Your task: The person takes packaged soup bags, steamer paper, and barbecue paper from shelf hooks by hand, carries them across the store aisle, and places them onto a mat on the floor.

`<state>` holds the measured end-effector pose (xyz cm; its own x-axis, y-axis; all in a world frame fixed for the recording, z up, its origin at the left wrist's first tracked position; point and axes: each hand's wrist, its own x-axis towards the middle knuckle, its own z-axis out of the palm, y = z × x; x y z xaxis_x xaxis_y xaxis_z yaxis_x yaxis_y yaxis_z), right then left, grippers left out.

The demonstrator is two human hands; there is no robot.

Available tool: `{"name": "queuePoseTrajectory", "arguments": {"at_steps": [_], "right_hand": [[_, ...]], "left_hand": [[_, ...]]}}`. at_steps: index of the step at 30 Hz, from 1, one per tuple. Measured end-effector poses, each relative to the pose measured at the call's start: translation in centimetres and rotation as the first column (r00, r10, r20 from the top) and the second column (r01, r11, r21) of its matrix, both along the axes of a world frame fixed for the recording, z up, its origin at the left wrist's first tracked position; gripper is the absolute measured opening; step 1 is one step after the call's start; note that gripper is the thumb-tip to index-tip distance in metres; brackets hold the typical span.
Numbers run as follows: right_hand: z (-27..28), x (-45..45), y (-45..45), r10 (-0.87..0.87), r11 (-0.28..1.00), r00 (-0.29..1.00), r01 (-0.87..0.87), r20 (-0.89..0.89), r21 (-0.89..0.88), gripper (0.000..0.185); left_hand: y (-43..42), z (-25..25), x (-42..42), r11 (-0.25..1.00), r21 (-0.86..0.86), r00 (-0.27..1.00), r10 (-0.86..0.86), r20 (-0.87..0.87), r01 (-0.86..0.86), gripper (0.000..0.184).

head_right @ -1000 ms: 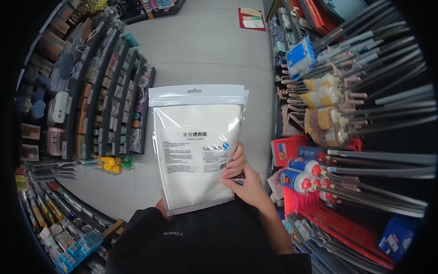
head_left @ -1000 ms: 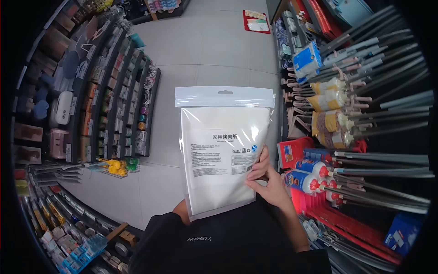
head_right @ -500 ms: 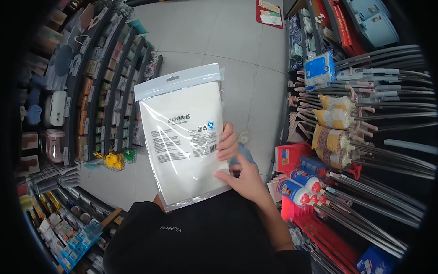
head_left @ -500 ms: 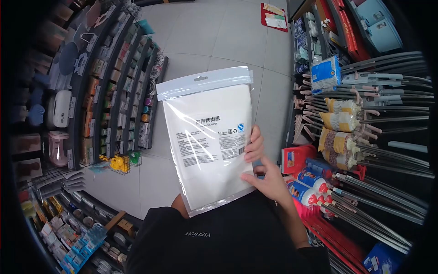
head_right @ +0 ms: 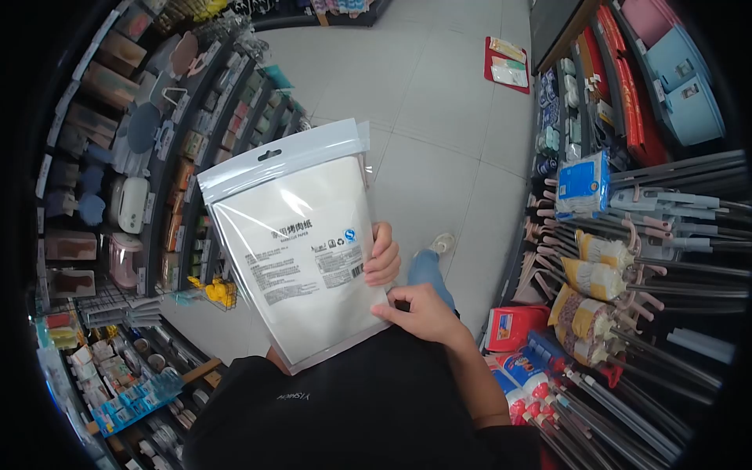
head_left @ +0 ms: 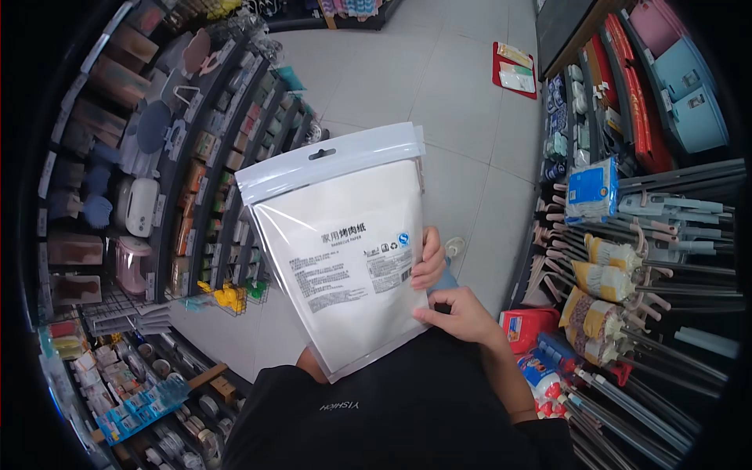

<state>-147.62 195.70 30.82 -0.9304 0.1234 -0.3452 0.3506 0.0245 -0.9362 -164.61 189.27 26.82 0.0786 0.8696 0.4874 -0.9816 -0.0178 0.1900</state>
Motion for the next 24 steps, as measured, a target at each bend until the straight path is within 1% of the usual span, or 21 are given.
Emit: {"name": "queuePoseTrajectory", "arguments": {"at_steps": [5,8,11,14,17,20,24], "right_hand": [[0.4,-2.2,8.0,0.031,0.993,0.996,-0.021,-0.086,0.117,0.04],[0.5,-3.0,12.5,0.032,0.99,0.993,-0.016,-0.113,0.139,0.04],[0.3,-3.8,17.7,0.041,0.986,0.998,-0.033,-0.052,0.161,0.04],[-0.2,-4.6,21.8,0.03,0.985,0.998,-0.021,-0.049,0.174,0.039],[-0.3,-6.0,24.7,0.042,0.988,0.999,-0.042,0.001,0.151,0.039],[-1.0,-7.7,27.1,-0.027,0.989,0.999,0.03,-0.018,0.147,0.04],[-2.0,-10.7,31.2,-0.089,0.985,0.996,0.084,0.026,0.15,0.04]], "left_hand": [[7.9,1.5,-2.5,0.997,-0.054,0.992,-0.063,-0.11,0.057,0.048],[13.2,1.1,-3.3,0.994,0.007,0.99,-0.105,-0.096,0.106,0.049],[18.6,0.2,-4.1,0.987,0.035,0.985,-0.151,-0.08,0.154,0.047],[22.8,-1.2,-4.7,0.982,0.068,0.984,-0.17,-0.052,0.174,0.046],[25.2,-0.9,-6.1,0.986,-0.016,0.985,-0.164,-0.06,0.163,0.046],[28.7,-2.3,-7.7,0.978,0.018,0.977,-0.209,0.026,0.209,0.046],[34.0,-4.8,-10.8,0.954,0.058,0.953,-0.298,0.044,0.296,0.047]]}}
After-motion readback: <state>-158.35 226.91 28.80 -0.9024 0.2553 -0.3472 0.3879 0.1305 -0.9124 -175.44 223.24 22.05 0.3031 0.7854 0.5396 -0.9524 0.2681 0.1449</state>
